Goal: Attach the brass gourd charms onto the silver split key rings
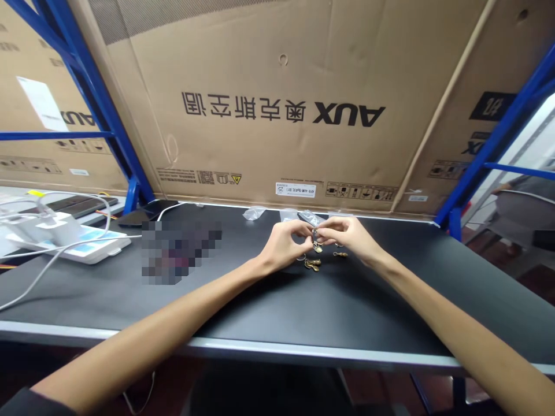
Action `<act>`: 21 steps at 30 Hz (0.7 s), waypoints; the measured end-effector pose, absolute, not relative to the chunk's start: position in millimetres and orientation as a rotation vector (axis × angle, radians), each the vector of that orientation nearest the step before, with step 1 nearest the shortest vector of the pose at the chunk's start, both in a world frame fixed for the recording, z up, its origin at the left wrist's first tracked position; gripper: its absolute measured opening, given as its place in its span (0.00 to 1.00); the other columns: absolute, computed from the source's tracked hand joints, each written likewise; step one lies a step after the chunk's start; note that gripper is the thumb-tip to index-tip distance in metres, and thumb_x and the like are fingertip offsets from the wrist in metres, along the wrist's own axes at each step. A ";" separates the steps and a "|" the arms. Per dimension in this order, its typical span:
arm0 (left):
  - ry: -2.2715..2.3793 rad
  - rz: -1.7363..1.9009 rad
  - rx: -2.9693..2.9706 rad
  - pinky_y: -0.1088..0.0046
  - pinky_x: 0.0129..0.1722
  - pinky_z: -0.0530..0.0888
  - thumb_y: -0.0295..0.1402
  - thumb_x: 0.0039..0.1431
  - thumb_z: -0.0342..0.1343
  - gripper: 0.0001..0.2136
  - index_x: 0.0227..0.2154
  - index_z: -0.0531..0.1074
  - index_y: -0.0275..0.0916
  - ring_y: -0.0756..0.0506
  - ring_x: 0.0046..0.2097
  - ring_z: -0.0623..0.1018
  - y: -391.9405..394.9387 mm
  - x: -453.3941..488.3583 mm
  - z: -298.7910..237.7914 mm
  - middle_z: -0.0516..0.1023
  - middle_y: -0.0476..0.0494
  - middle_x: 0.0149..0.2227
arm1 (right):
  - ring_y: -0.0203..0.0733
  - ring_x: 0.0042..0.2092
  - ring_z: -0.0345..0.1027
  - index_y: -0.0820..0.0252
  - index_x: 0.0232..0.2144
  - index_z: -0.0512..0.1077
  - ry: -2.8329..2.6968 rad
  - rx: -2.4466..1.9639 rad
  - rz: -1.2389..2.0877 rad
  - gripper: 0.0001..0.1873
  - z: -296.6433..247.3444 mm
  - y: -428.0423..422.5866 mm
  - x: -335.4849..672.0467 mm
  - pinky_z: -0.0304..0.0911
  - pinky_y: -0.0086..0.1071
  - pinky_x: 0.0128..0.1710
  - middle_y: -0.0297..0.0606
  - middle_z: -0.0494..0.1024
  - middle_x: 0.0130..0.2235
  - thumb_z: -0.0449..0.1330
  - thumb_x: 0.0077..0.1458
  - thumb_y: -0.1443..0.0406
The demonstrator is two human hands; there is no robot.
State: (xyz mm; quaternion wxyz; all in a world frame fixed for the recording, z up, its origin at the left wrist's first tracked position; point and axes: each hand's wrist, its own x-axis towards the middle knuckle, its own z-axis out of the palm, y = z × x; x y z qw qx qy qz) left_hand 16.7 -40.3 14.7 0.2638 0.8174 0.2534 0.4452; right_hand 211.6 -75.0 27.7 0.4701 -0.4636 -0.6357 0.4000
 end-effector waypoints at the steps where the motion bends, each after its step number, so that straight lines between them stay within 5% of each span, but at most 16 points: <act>1: 0.692 1.210 2.218 0.68 0.41 0.75 0.26 0.50 0.61 0.02 0.25 0.76 0.35 0.44 0.38 0.80 -39.9 16.6 14.5 0.83 0.39 0.38 | 0.47 0.39 0.80 0.61 0.35 0.80 -1.528 -1.122 1.013 0.15 27.2 -74.6 212.2 0.76 0.41 0.45 0.40 0.84 0.35 0.70 0.48 0.57; 10: 0.692 1.260 2.281 0.69 0.42 0.75 0.25 0.51 0.61 0.03 0.24 0.75 0.35 0.45 0.38 0.81 -38.6 17.0 11.9 0.83 0.42 0.36 | 0.45 0.40 0.79 0.60 0.35 0.81 -1.477 -1.025 1.099 0.15 23.2 -72.8 213.1 0.74 0.39 0.46 0.39 0.84 0.35 0.72 0.46 0.58; 21: 0.754 1.129 2.253 0.70 0.40 0.74 0.25 0.51 0.60 0.03 0.26 0.79 0.35 0.46 0.37 0.79 -33.4 13.9 10.5 0.84 0.44 0.34 | 0.43 0.37 0.78 0.58 0.36 0.81 -1.893 -1.028 0.488 0.07 21.4 -79.9 212.3 0.73 0.35 0.40 0.37 0.84 0.36 0.65 0.56 0.62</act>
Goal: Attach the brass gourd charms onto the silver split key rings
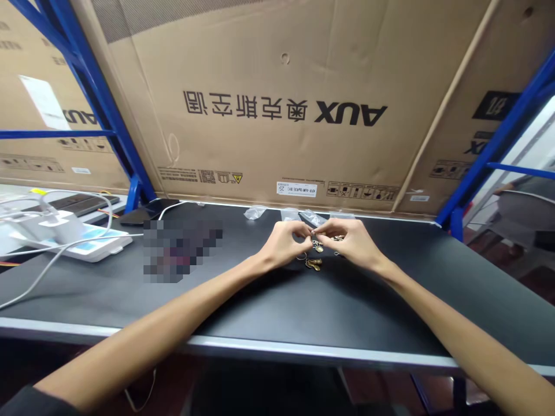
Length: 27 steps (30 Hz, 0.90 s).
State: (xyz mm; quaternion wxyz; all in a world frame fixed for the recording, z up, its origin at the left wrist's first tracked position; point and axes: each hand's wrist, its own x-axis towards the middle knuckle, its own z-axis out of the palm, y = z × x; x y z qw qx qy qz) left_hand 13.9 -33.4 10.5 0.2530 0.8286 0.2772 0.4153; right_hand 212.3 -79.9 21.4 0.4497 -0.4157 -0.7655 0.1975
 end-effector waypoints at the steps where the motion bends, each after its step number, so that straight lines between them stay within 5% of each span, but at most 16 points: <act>1: 0.759 1.116 2.222 0.70 0.40 0.74 0.27 0.52 0.60 0.04 0.26 0.79 0.35 0.46 0.37 0.80 -33.5 13.6 10.9 0.83 0.44 0.34 | 0.42 0.36 0.78 0.57 0.36 0.81 -1.933 -1.026 0.434 0.07 22.2 -81.2 211.9 0.73 0.35 0.39 0.36 0.84 0.36 0.64 0.56 0.63; 15: 0.672 1.021 1.449 0.65 0.49 0.72 0.39 0.53 0.61 0.11 0.30 0.78 0.34 0.42 0.48 0.77 -20.3 14.9 12.5 0.81 0.39 0.41 | 0.45 0.42 0.80 0.59 0.38 0.78 -2.118 -0.897 -0.388 0.09 6.5 -69.9 214.5 0.75 0.37 0.42 0.41 0.84 0.42 0.58 0.62 0.72; 27: 0.842 1.175 1.789 0.69 0.32 0.75 0.38 0.55 0.61 0.10 0.28 0.68 0.38 0.46 0.29 0.78 -26.2 18.5 9.3 0.77 0.46 0.25 | 0.45 0.42 0.79 0.59 0.34 0.79 -2.066 -0.962 -0.453 0.11 7.7 -67.0 214.5 0.75 0.38 0.43 0.41 0.84 0.41 0.57 0.62 0.73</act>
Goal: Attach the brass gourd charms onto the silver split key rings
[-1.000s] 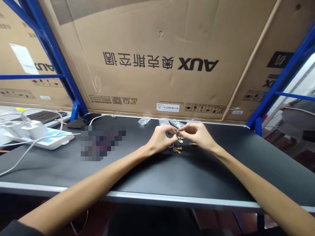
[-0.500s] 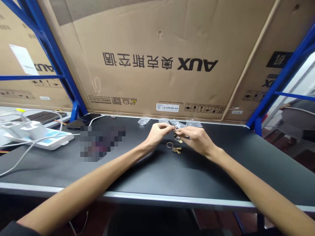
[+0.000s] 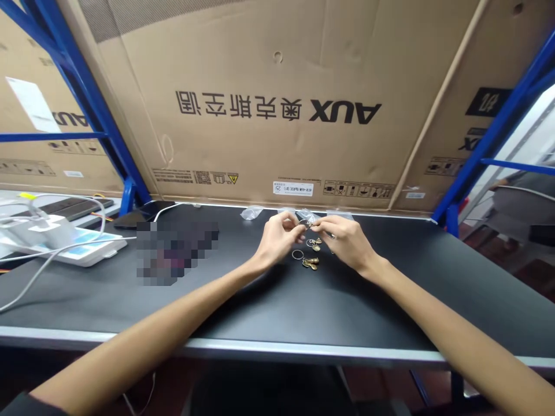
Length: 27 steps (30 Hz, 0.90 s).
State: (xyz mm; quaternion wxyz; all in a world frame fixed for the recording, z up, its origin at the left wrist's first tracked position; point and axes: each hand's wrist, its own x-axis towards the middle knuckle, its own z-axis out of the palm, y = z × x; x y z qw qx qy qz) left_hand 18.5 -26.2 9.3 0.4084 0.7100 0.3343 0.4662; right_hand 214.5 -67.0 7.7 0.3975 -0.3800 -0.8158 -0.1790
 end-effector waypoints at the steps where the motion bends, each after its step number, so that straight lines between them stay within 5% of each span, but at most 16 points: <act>1: 0.845 1.142 1.808 0.69 0.31 0.74 0.38 0.56 0.61 0.10 0.29 0.69 0.38 0.46 0.27 0.78 -26.1 17.5 10.8 0.77 0.47 0.24 | 0.45 0.42 0.79 0.59 0.34 0.79 -2.062 -0.969 -0.446 0.11 7.9 -66.4 215.6 0.74 0.38 0.43 0.40 0.84 0.41 0.57 0.62 0.73; 10: 0.643 0.765 1.908 0.75 0.23 0.59 0.40 0.55 0.60 0.13 0.28 0.77 0.33 0.53 0.23 0.63 -17.1 7.1 25.3 0.74 0.48 0.24 | 0.48 0.42 0.81 0.55 0.34 0.81 -2.023 -0.991 -0.162 0.09 10.2 -70.3 216.3 0.75 0.41 0.45 0.39 0.85 0.42 0.60 0.61 0.67; 13: 0.704 0.777 1.999 0.74 0.25 0.64 0.40 0.57 0.57 0.14 0.33 0.80 0.34 0.51 0.25 0.68 -12.0 4.0 24.3 0.77 0.46 0.26 | 0.47 0.42 0.81 0.54 0.36 0.81 -1.991 -0.996 -0.043 0.07 10.8 -71.5 213.6 0.74 0.39 0.46 0.37 0.85 0.41 0.62 0.61 0.66; 19: 0.987 0.791 2.496 0.67 0.45 0.72 0.33 0.59 0.54 0.12 0.38 0.81 0.38 0.40 0.41 0.78 -1.0 -8.3 21.0 0.82 0.40 0.37 | 0.45 0.45 0.79 0.55 0.39 0.82 -2.039 -1.131 0.138 0.07 16.1 -71.9 218.9 0.71 0.37 0.47 0.36 0.85 0.44 0.64 0.58 0.66; 27: 0.774 0.391 2.656 0.73 0.32 0.68 0.29 0.52 0.58 0.07 0.34 0.79 0.41 0.45 0.31 0.76 -10.1 -11.6 25.8 0.78 0.47 0.29 | 0.39 0.35 0.75 0.53 0.36 0.82 -2.414 -1.153 0.305 0.07 15.6 -79.9 216.8 0.66 0.31 0.36 0.34 0.83 0.34 0.66 0.57 0.60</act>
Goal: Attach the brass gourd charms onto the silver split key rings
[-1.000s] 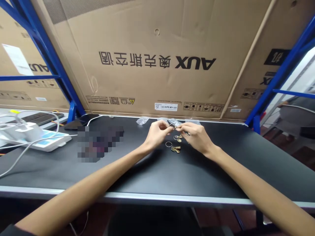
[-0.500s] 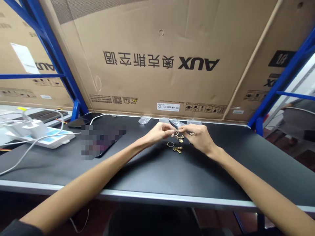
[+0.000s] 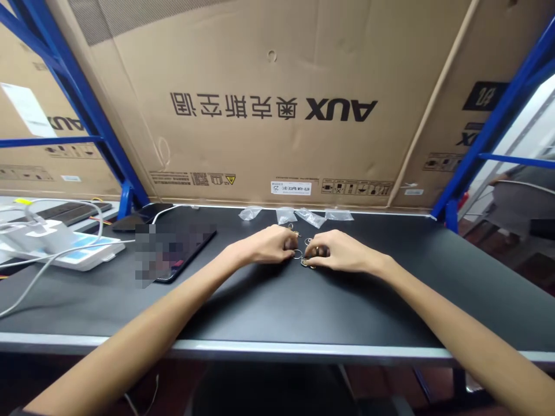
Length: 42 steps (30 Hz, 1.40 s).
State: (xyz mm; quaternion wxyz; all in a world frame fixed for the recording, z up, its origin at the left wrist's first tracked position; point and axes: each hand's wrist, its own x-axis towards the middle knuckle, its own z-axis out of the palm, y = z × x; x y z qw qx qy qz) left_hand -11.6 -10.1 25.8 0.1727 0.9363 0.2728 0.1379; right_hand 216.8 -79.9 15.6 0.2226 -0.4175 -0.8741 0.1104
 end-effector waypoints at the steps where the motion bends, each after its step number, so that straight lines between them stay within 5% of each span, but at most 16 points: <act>1: 0.761 0.391 2.678 0.73 0.33 0.68 0.28 0.51 0.58 0.07 0.33 0.79 0.41 0.45 0.32 0.76 -11.0 -10.7 25.1 0.79 0.46 0.29 | 0.40 0.35 0.75 0.53 0.36 0.82 -2.427 -1.149 0.292 0.07 14.9 -79.8 216.6 0.66 0.31 0.36 0.34 0.83 0.34 0.66 0.57 0.59; 11: 0.999 0.433 2.583 0.72 0.25 0.62 0.23 0.42 0.59 0.08 0.15 0.68 0.41 0.48 0.22 0.68 -12.4 -10.0 18.7 0.70 0.49 0.18 | 0.40 0.36 0.75 0.54 0.33 0.80 -2.426 -1.159 0.316 0.07 12.0 -74.5 218.5 0.66 0.32 0.39 0.34 0.82 0.33 0.63 0.61 0.61; 16: 0.961 0.596 2.476 0.73 0.24 0.63 0.31 0.48 0.58 0.04 0.22 0.69 0.40 0.48 0.24 0.70 -14.6 -5.4 16.4 0.72 0.49 0.20 | 0.41 0.37 0.75 0.56 0.35 0.78 -2.292 -1.188 0.329 0.06 18.1 -76.9 217.2 0.68 0.34 0.39 0.37 0.83 0.36 0.61 0.61 0.62; 24: 0.798 0.675 1.966 0.75 0.24 0.73 0.30 0.54 0.57 0.03 0.29 0.69 0.36 0.49 0.24 0.76 -22.3 8.1 12.7 0.76 0.47 0.23 | 0.42 0.36 0.77 0.57 0.33 0.80 -2.004 -1.226 0.462 0.08 16.8 -74.7 211.8 0.71 0.35 0.38 0.37 0.83 0.36 0.62 0.58 0.61; 42: 0.578 0.613 1.738 0.69 0.35 0.79 0.44 0.55 0.65 0.16 0.34 0.79 0.32 0.42 0.36 0.83 -22.2 4.9 17.2 0.82 0.37 0.32 | 0.41 0.35 0.78 0.58 0.33 0.81 -2.005 -1.143 0.506 0.08 22.9 -75.2 223.8 0.71 0.32 0.37 0.35 0.84 0.33 0.63 0.57 0.61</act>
